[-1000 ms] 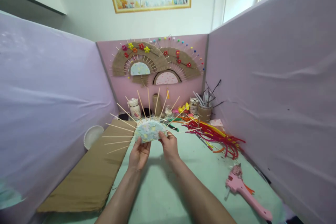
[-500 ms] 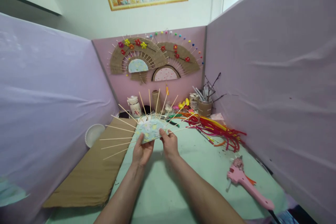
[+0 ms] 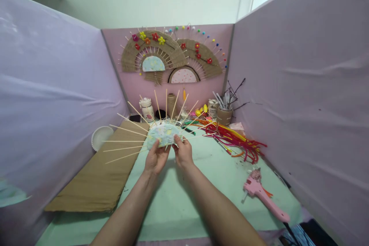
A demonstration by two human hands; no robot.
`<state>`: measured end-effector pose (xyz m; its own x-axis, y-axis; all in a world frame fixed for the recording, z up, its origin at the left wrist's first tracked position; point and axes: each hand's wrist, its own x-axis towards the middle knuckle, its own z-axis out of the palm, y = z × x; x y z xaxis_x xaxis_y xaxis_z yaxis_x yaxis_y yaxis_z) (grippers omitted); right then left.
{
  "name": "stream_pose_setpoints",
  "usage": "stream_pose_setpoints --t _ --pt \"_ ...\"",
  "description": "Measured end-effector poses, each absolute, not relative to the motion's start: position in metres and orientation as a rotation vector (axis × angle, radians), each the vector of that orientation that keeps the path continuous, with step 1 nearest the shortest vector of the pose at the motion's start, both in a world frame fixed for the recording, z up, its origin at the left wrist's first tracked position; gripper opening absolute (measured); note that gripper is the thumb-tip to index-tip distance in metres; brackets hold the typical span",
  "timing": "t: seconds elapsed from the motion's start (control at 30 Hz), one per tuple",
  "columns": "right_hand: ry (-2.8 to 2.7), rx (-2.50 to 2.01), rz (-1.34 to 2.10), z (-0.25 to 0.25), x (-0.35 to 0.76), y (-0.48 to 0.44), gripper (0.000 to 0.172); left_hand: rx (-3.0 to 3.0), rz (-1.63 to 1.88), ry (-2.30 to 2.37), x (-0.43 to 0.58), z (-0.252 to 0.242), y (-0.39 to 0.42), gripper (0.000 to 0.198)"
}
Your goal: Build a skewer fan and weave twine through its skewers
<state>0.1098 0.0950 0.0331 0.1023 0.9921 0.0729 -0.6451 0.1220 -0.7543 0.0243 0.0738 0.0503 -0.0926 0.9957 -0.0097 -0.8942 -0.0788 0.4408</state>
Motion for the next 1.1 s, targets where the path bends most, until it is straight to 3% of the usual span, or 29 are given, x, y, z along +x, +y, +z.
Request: stream_pose_setpoints --t 0.27,0.57,0.93,1.1 --pt "-0.932 -0.925 1.170 0.025 0.111 0.091 0.035 0.407 1.837 0.570 0.021 0.044 0.079 0.037" --pt "-1.215 -0.899 0.371 0.043 0.130 0.085 0.012 0.549 1.766 0.648 0.038 0.040 0.068 0.035" --pt "-1.324 -0.942 0.282 0.044 0.137 0.089 0.013 0.568 1.732 0.702 0.044 0.042 0.064 0.033" --pt "-1.370 -1.038 0.389 0.040 0.143 0.089 0.013 0.471 1.955 0.675 0.023 0.046 0.079 0.033"
